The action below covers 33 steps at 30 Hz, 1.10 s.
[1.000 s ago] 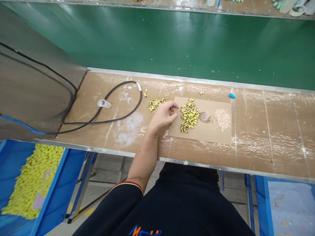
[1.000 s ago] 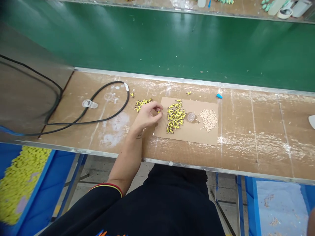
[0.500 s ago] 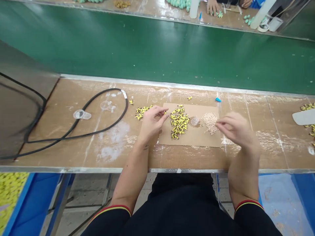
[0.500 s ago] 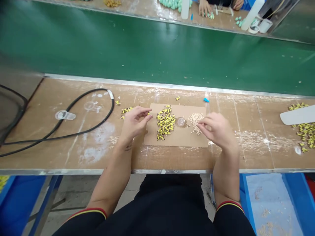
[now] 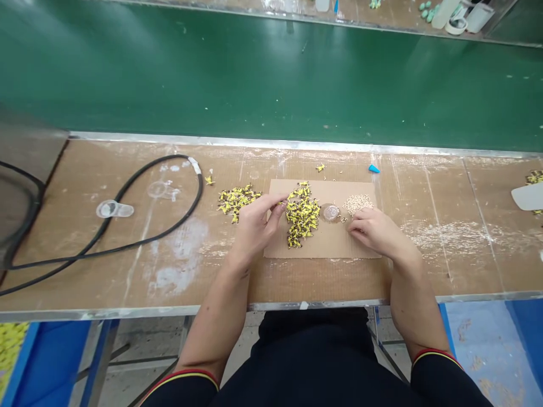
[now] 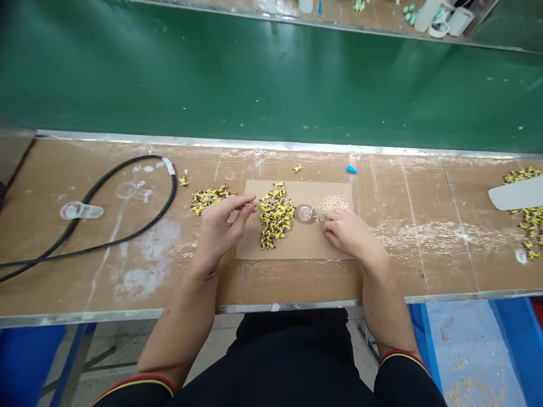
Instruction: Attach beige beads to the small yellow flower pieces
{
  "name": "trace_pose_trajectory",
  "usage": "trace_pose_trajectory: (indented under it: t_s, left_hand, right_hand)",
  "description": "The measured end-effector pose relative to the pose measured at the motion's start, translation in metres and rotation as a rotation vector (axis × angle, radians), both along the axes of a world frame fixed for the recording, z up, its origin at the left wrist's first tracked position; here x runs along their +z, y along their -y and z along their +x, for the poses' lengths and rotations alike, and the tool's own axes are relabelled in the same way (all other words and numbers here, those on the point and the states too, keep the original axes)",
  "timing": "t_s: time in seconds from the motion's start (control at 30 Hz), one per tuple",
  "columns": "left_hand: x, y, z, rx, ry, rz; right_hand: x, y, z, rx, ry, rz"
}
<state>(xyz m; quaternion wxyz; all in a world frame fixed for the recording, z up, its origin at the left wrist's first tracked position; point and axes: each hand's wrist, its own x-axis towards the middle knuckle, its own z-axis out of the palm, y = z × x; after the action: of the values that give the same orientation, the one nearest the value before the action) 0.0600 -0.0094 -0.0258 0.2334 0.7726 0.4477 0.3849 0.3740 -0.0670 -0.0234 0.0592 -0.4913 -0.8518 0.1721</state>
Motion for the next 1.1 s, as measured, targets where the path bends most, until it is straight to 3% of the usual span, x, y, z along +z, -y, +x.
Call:
trace_pose_trajectory:
  t_s: [0.17,0.27,0.4,0.5,0.77,1.1]
  left_hand:
    - [0.000,0.002,-0.001,0.005,0.097,0.011]
    - [0.002,0.009,0.004,-0.026,0.220,-0.037]
    - [0.009,0.027,0.019,-0.220,0.350,-0.234]
    - [0.012,0.043,0.036,-0.321,0.387,-0.314]
    - [0.005,0.057,0.061,-0.286,0.578,-0.639]
    - [0.008,0.054,0.059,-0.304,0.624,-0.665]
  right_hand:
    - [0.007,0.005,-0.005,-0.028,0.022,0.039]
    - [0.020,0.007,-0.003,-0.017,-0.189,0.033]
    - [0.032,0.013,-0.007,-0.016,-0.537,0.039]
    - [0.031,0.016,-0.019,0.010,-0.706,0.066]
    - [0.021,0.018,-0.065,-0.045,-0.780,0.279]
    - [0.016,0.026,-0.074,-0.206,-0.930,0.229]
